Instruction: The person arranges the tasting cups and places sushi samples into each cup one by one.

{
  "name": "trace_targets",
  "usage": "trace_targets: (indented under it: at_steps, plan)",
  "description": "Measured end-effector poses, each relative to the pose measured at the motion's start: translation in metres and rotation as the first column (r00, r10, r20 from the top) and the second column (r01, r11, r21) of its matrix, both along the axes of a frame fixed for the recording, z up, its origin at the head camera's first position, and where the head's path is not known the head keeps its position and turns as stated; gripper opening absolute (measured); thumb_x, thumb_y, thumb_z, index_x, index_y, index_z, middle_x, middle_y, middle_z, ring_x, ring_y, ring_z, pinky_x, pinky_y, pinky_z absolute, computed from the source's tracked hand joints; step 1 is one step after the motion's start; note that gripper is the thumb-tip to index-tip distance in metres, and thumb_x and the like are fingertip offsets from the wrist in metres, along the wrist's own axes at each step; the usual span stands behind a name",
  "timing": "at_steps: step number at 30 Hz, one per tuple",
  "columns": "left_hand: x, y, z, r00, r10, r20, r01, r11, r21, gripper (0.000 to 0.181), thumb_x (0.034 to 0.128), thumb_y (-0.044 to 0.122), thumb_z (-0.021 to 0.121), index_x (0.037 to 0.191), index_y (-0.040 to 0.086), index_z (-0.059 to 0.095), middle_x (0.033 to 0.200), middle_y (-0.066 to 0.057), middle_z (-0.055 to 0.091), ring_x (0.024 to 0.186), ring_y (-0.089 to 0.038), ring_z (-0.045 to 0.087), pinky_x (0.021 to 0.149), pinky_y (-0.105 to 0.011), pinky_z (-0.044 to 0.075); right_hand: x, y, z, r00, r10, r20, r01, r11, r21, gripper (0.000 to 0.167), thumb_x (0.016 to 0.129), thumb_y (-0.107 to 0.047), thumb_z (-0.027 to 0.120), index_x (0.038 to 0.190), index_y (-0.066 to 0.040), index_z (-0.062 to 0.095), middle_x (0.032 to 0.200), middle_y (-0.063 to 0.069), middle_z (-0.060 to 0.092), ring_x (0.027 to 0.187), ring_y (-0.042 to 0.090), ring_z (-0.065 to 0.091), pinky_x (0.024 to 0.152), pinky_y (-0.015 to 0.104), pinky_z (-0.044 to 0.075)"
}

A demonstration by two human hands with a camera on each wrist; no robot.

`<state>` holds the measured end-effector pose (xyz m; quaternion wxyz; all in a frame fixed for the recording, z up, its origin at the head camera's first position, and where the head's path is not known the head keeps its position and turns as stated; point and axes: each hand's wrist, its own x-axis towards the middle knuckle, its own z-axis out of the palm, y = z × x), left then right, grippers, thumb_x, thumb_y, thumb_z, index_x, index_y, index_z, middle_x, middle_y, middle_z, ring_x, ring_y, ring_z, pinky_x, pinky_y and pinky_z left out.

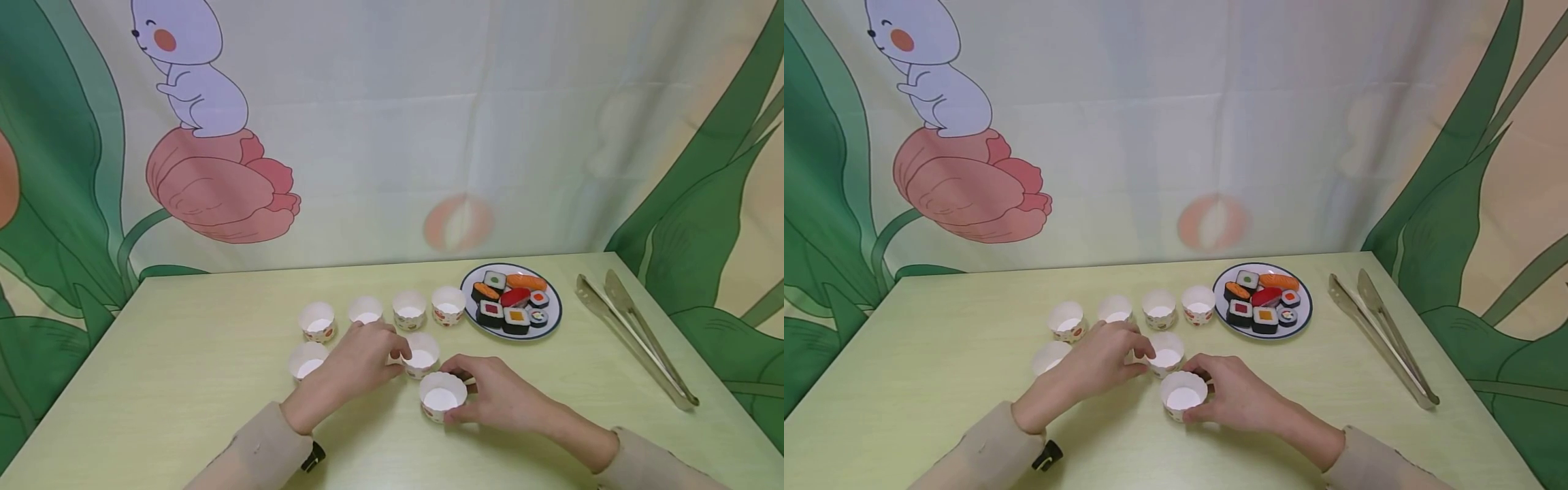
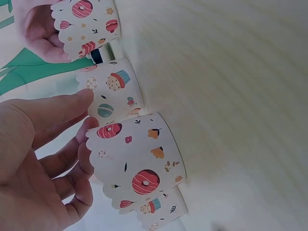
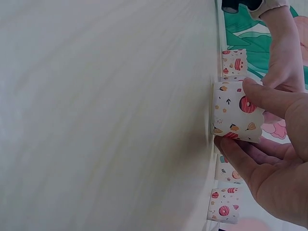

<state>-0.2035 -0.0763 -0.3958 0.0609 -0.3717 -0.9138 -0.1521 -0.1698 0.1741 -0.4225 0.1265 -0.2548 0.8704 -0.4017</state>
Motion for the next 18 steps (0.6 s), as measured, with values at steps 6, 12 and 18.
trace_targets:
  at_steps: [6,12,18]
  plan:
    - [0.001,-0.001,0.002,1.000,0.002,0.003,-0.002,1.000,0.023,0.015,0.0812,0.013,0.088,0.093,0.016,0.080,0.085,0.003,0.068,0.083,-0.016,0.062,0.073,-0.041,0.046,0.001,0.002,0.004,1.000,-0.008,0.007,0.008,1.000,-0.007,0.055,0.078,-0.025,0.093,0.123,-0.008,0.065,0.116,-0.002,0.068,0.108,0.019,0.066,0.095,0.045,0.053]
    - [0.002,-0.003,0.003,1.000,0.012,0.014,-0.012,0.999,0.039,0.015,0.0818,0.014,0.087,0.095,0.014,0.079,0.088,0.001,0.068,0.083,-0.017,0.063,0.074,-0.041,0.047,-0.002,0.006,0.008,1.000,-0.012,-0.018,0.012,1.000,-0.007,0.054,0.079,-0.025,0.092,0.123,-0.007,0.065,0.116,-0.001,0.068,0.108,0.020,0.066,0.094,0.042,0.054]
    - [0.003,-0.006,0.003,1.000,0.007,0.006,-0.007,0.999,0.050,0.015,0.0821,0.012,0.087,0.096,0.011,0.079,0.089,0.000,0.068,0.081,-0.017,0.062,0.073,-0.039,0.047,-0.005,0.015,0.015,0.996,-0.017,-0.083,0.019,1.000,0.015,0.053,0.079,-0.028,0.092,0.121,-0.009,0.066,0.113,-0.004,0.068,0.107,0.017,0.066,0.092,0.036,0.054]
